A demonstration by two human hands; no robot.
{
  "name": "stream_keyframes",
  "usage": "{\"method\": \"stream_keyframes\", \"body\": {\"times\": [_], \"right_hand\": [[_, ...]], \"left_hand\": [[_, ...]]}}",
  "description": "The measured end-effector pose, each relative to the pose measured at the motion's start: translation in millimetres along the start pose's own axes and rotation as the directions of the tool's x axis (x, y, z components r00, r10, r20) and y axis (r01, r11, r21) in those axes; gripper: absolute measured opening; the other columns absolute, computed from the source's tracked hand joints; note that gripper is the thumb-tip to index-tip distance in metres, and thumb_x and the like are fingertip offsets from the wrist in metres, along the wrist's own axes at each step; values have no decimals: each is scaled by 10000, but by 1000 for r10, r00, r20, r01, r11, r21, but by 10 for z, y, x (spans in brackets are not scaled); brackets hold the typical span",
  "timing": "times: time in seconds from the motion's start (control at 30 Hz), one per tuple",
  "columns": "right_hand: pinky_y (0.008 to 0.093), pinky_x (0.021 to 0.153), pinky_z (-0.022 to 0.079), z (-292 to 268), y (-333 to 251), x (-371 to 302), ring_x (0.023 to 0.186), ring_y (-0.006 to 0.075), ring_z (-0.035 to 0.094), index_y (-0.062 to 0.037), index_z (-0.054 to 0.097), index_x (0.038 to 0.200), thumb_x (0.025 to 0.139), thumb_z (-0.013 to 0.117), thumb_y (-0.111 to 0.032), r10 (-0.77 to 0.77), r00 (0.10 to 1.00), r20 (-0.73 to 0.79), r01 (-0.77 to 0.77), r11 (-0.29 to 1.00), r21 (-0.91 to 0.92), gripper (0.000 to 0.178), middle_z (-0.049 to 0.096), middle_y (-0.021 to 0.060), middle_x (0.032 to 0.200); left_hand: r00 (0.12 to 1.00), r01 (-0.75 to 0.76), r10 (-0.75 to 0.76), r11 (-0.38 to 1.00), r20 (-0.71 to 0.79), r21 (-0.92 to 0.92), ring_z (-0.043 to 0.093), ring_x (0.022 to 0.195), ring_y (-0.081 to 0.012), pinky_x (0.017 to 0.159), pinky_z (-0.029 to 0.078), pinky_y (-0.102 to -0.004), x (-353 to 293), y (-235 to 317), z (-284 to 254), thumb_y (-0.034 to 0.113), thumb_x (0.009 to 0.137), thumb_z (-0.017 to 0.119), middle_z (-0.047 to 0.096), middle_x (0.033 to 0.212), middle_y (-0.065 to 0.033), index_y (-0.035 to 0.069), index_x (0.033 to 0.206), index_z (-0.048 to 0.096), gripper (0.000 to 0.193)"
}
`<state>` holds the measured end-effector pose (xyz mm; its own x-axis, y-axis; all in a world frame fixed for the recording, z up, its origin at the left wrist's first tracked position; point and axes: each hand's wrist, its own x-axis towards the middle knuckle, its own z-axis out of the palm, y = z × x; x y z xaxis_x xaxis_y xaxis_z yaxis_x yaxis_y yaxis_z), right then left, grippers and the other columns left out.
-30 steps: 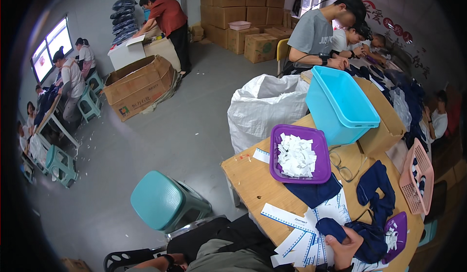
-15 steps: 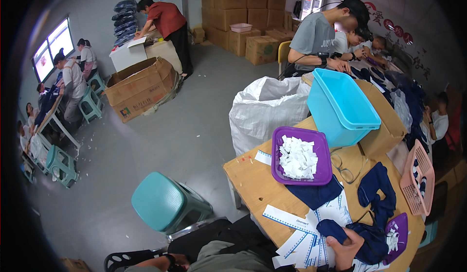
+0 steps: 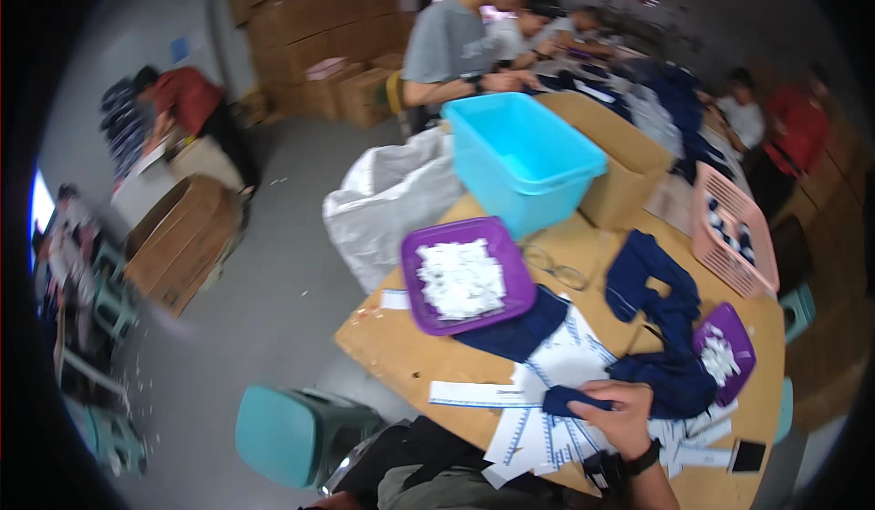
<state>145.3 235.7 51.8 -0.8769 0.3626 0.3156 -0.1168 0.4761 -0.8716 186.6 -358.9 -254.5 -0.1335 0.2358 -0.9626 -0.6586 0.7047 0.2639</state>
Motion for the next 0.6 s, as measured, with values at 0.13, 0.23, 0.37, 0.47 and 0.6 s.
{"method": "stream_keyframes", "body": {"times": [0.13, 0.23, 0.37, 0.47, 0.6], "right_hand": [[250, 701, 551, 157, -42, -13, 748, 174, 719, 62, 733, 846, 712, 832, -3, -34, 998, 57, 30, 998, 57, 179, 748, 142, 868], [227, 652, 548, 48, -29, -35, 722, 116, 684, 79, 733, 878, 737, 811, 29, 141, 990, 4, -140, 976, 167, 169, 743, 144, 896], [203, 598, 539, -127, -55, -60, 702, 123, 672, 102, 726, 888, 776, 775, 57, 186, 974, -132, -131, 930, 344, 130, 725, 177, 948], [200, 594, 531, -38, -20, -8, 697, 112, 666, 96, 726, 908, 774, 778, 54, 195, 976, -100, -147, 922, 357, 150, 727, 170, 953], [225, 629, 535, 180, -114, 27, 697, 117, 684, 62, 731, 868, 745, 828, -27, 104, 994, -21, -98, 980, 173, 180, 746, 132, 880]], "left_hand": [[999, -50, 49, 996, -12, -72, 706, 773, -225, 698, 565, -339, -416, 1233, -248, 194, 958, 597, 716, 936, -154, -70, 1071, 659, 294], [891, -419, 452, 853, 38, -312, 708, 724, -232, 686, 568, -346, -441, 1308, -460, 119, 929, 575, 726, 877, -151, -92, 1025, 686, 257], [771, -520, 604, 780, -201, 350, 711, 719, -240, 659, 534, -349, -993, 2493, 50, 125, 898, 618, 718, 757, -143, -77, 878, 717, 226], [578, -569, 799, 540, -166, 620, 700, 686, -239, 658, 535, -368, -1554, 3076, 426, 117, 908, 609, 712, 717, -145, -40, 858, 732, 206], [571, -655, 820, 491, -49, 575, 689, 919, -180, 788, 528, -322, -1923, 3263, 527, 169, 914, 581, 733, 1023, -85, 41, 1013, 719, 212]]}}
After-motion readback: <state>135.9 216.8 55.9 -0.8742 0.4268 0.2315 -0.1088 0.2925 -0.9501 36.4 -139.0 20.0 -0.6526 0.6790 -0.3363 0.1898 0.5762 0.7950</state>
